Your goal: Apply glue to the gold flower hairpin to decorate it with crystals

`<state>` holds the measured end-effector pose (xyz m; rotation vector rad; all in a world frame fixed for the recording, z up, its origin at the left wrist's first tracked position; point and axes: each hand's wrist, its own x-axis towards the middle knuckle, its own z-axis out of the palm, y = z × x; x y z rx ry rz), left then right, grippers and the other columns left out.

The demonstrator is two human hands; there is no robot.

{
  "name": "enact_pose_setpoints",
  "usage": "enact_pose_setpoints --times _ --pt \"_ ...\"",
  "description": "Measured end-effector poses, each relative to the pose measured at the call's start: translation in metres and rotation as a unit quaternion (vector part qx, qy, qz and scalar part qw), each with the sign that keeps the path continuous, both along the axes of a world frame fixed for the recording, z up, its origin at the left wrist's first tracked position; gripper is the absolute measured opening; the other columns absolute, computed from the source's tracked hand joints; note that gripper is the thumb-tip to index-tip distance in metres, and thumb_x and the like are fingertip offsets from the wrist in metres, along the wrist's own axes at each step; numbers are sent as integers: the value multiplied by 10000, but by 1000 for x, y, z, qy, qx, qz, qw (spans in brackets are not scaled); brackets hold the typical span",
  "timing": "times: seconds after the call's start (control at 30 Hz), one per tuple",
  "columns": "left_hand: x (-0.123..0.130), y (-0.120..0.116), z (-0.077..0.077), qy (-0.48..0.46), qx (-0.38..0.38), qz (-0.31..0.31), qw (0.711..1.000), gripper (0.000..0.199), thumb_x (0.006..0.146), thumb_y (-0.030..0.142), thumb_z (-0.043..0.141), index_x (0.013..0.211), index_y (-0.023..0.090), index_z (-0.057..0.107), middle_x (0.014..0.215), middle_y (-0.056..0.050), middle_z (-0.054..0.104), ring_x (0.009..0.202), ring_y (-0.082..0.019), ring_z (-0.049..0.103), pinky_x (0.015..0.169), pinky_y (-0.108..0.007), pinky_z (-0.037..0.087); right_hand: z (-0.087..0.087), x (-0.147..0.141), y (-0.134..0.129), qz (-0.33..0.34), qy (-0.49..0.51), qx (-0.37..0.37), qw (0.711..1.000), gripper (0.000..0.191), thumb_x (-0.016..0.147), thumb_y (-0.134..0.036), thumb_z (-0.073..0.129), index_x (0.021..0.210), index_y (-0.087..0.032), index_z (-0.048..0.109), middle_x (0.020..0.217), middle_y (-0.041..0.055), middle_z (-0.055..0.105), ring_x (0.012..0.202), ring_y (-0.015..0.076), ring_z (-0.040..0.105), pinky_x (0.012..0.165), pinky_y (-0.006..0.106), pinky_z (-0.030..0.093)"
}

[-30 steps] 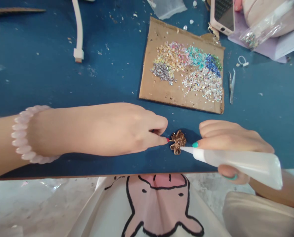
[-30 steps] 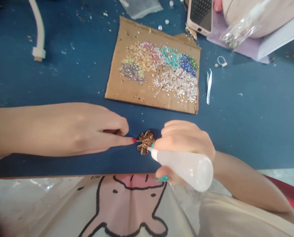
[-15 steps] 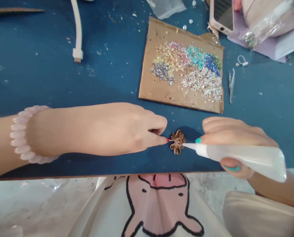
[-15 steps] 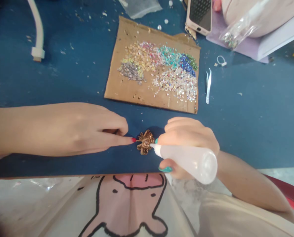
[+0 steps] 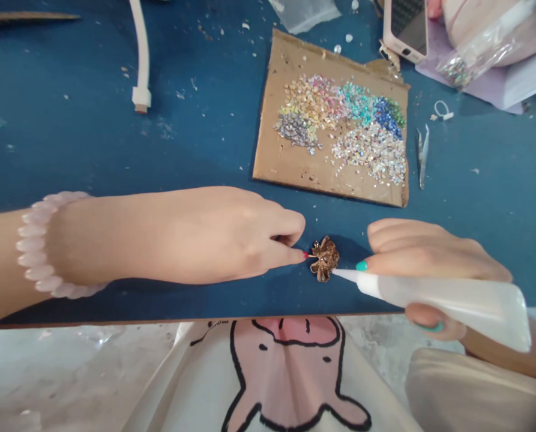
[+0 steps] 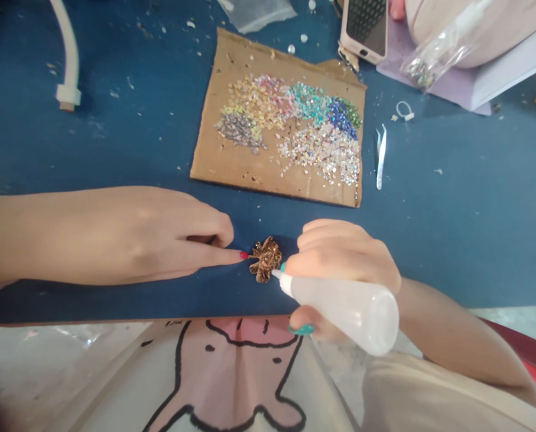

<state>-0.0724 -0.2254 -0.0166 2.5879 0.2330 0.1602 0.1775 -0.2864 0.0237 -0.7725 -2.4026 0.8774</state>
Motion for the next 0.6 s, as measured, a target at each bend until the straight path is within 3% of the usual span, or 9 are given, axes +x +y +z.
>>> enact_pose_setpoints --times 0.2,0.37,0.6 --pt "-3 0 -1 -31 33 -16 999 233 1024 276 354 881 186 514 744 55 354 512 -50 272 525 -244 91 -7 -1 -3 -7 6 15 1000 253 960 -353 404 832 -212 570 530 20 501 475 146 423 473 333 368" --pt "-2 0 0 -25 29 -8 999 230 1020 288 377 852 185 496 732 55 364 505 -54 294 506 -244 108 -15 -3 -5 -64 43 39 996 285 958 -375 391 790 -211 553 484 -12 390 447 139 333 465 327 277" --pt "-1 0 -2 -10 1 12 1000 302 1020 330 369 776 169 447 676 62 394 465 -45 303 487 -240 136 -20 1 -4 -57 46 41 996 275 950 -390 410 750 -219 492 494 -11 392 480 135 301 482 316 245"
